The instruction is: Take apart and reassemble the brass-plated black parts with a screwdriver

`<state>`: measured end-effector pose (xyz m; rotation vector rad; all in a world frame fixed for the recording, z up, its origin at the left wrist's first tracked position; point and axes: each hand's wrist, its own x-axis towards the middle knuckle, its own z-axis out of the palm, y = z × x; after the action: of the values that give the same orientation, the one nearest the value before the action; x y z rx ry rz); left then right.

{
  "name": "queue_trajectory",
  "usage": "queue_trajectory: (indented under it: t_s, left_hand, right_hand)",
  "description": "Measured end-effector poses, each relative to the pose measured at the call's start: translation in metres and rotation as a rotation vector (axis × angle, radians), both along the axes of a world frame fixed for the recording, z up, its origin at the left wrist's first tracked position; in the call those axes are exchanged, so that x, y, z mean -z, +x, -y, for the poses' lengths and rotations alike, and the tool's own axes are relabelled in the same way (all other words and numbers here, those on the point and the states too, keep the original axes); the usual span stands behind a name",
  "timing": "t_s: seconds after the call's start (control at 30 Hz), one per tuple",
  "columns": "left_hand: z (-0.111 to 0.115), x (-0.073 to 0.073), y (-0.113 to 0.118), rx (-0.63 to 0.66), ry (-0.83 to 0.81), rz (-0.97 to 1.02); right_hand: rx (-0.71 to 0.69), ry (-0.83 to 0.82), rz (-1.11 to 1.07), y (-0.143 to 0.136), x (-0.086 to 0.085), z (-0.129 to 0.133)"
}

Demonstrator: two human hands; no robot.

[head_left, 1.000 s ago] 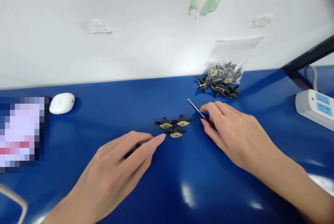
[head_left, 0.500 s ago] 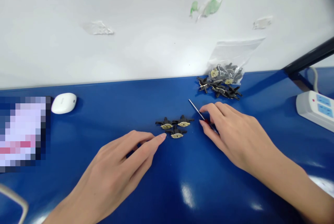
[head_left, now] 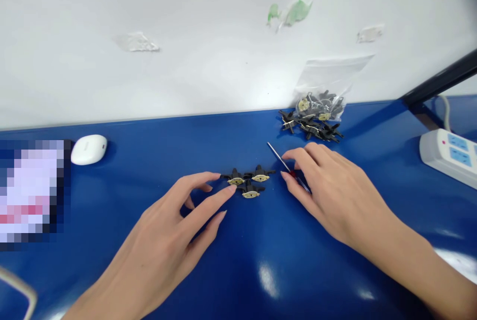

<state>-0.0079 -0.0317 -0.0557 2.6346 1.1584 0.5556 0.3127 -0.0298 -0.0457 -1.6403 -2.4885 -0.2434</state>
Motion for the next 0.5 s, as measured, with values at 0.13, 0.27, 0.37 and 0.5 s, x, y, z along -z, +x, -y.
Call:
queue_trajectory:
  t_s: [0.13,0.27,0.37,0.5]
  left_hand:
    - [0.0001,-0.001,-0.0011,0.001,-0.019,-0.007]
    - [0.0006,-0.0057,-0.001,0.014,-0.059,-0.012]
    - [0.0004,-0.0082,-0.0002,0.046,-0.064,-0.035]
    - [-0.0002,-0.0062,0.0001,0.085,-0.065,-0.065]
  right_hand:
    - [-0.008,0.024,-0.02,-0.0017,-0.001,-0.0007]
    - [-0.006,0.015,-0.033,-0.003,-0.0017,-0.001]
    - [-0.01,0.021,-0.047,-0.0034,-0.0019,-0.0013]
    - [-0.04,0.038,-0.105,-0.0042,-0.0024,-0.0011]
